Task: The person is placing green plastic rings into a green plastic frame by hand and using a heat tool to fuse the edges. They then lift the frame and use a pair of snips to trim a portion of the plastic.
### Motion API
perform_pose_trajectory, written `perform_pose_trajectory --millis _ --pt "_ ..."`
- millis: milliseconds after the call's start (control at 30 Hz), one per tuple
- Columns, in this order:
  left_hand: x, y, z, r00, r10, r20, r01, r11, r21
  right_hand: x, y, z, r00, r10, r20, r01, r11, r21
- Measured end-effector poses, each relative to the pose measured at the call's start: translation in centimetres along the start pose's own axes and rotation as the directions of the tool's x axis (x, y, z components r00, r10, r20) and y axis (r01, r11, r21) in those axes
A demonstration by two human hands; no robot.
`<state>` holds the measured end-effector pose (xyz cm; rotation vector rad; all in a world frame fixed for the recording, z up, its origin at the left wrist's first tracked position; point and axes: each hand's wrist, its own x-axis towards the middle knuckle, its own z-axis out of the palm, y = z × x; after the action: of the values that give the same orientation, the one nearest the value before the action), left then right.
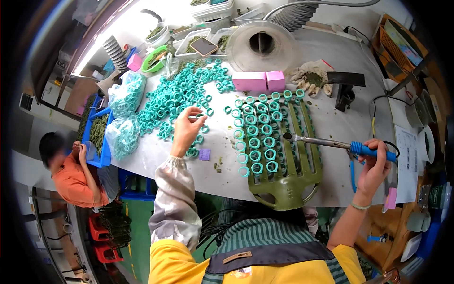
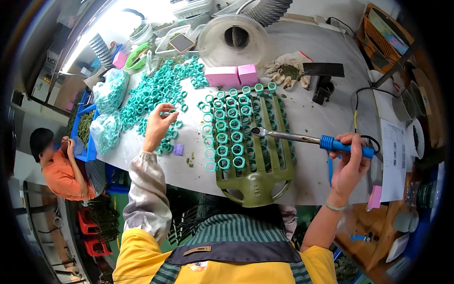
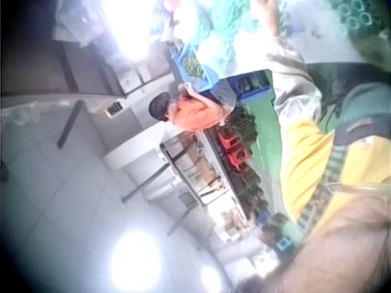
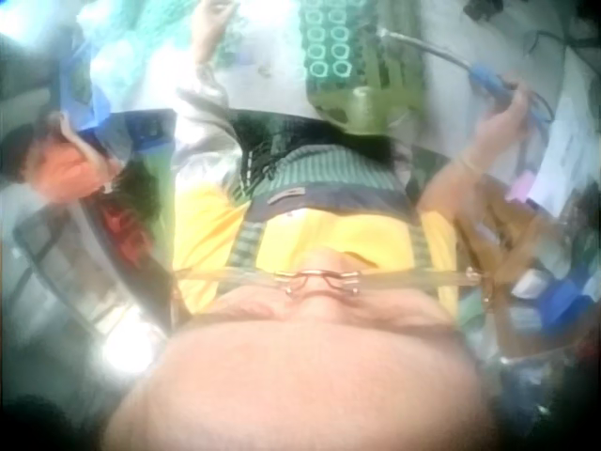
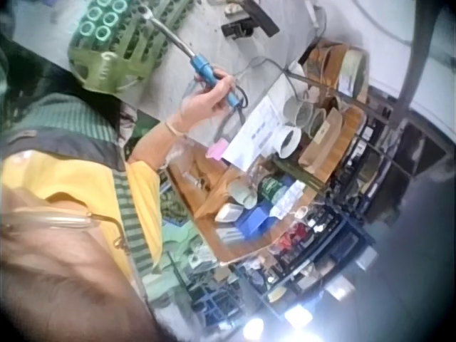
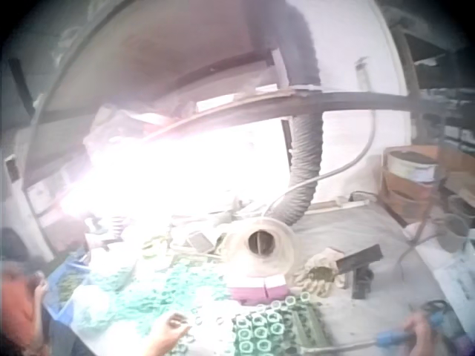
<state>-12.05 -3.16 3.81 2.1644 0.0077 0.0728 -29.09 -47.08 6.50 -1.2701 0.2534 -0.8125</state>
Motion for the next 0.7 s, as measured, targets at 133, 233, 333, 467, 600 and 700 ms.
perform_pose_trajectory --millis 133,233,333,467,600,700 --pt "-3.0 4.7 3.9 0.923 0.267 0.277 -0.181 0.937 -0.300 0.1 0.4 -0.1 0.999 -0.002 0.039 0.002 1.000 0.001" --pt "-5.1 9.3 7.2 0.859 0.345 0.378 -0.287 0.936 -0.202 0.0 0.5 0.1 1.000 -0.004 0.020 0.004 1.000 -0.005" --pt "-5.3 9.5 9.4 0.803 0.463 0.376 -0.441 0.885 -0.147 -0.1 0.8 -0.1 1.000 0.005 0.022 -0.005 1.000 -0.003" --pt "-5.5 9.7 10.8 0.805 0.486 0.341 -0.460 0.873 -0.162 -0.2 1.1 -0.2 0.999 0.010 0.031 -0.011 1.000 0.023" --pt "-5.2 9.5 12.3 0.690 0.652 0.313 -0.709 0.696 0.113 -0.1 1.8 -0.4 0.999 0.040 0.026 -0.041 0.998 0.048" --pt "-5.1 9.2 13.2 0.703 0.623 0.343 -0.681 0.729 0.072 -0.1 2.4 0.2 0.998 0.047 0.028 -0.049 0.996 0.073"
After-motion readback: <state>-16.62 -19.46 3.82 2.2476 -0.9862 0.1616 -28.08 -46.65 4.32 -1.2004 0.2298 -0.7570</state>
